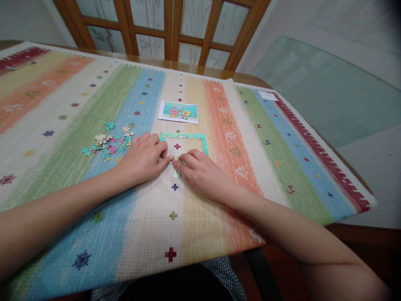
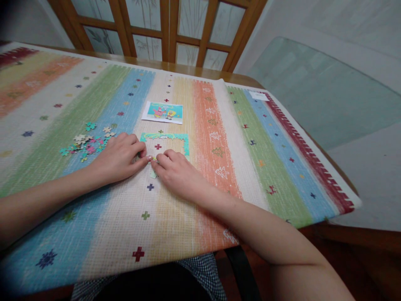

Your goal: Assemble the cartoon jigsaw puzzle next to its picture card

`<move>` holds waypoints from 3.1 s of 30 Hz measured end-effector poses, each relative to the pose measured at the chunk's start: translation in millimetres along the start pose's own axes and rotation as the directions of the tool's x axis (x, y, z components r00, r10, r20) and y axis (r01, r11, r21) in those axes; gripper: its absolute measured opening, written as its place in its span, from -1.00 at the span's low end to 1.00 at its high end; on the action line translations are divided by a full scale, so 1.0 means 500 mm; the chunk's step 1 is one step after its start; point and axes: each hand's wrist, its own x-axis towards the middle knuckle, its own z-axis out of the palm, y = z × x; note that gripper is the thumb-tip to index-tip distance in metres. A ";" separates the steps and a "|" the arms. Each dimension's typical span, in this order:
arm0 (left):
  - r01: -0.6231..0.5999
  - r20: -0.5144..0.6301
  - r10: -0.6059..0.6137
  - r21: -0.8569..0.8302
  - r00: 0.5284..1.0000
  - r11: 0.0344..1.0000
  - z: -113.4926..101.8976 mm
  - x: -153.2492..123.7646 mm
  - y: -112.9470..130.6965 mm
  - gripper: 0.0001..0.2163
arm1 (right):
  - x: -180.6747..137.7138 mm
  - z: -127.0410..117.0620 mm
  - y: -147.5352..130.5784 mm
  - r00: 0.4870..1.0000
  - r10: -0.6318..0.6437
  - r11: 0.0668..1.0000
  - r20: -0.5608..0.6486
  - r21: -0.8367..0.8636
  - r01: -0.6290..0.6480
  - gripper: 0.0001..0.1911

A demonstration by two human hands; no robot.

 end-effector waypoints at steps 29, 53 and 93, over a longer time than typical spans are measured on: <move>-0.118 -0.043 0.110 -0.327 0.993 0.938 0.009 0.036 -0.088 -0.80 | 0.025 0.030 0.025 0.980 0.144 0.965 -0.135 0.240 -0.109 -0.79; -0.152 0.096 0.200 -0.371 0.975 0.916 0.007 0.050 -0.111 -0.74 | 0.035 0.048 0.028 0.956 0.207 0.935 -0.207 0.330 -0.131 -0.79; -0.174 0.117 0.225 -0.340 0.967 0.924 -0.005 0.047 -0.108 -0.79 | 0.008 -0.010 0.002 0.996 0.020 0.997 -0.085 0.070 -0.014 -0.63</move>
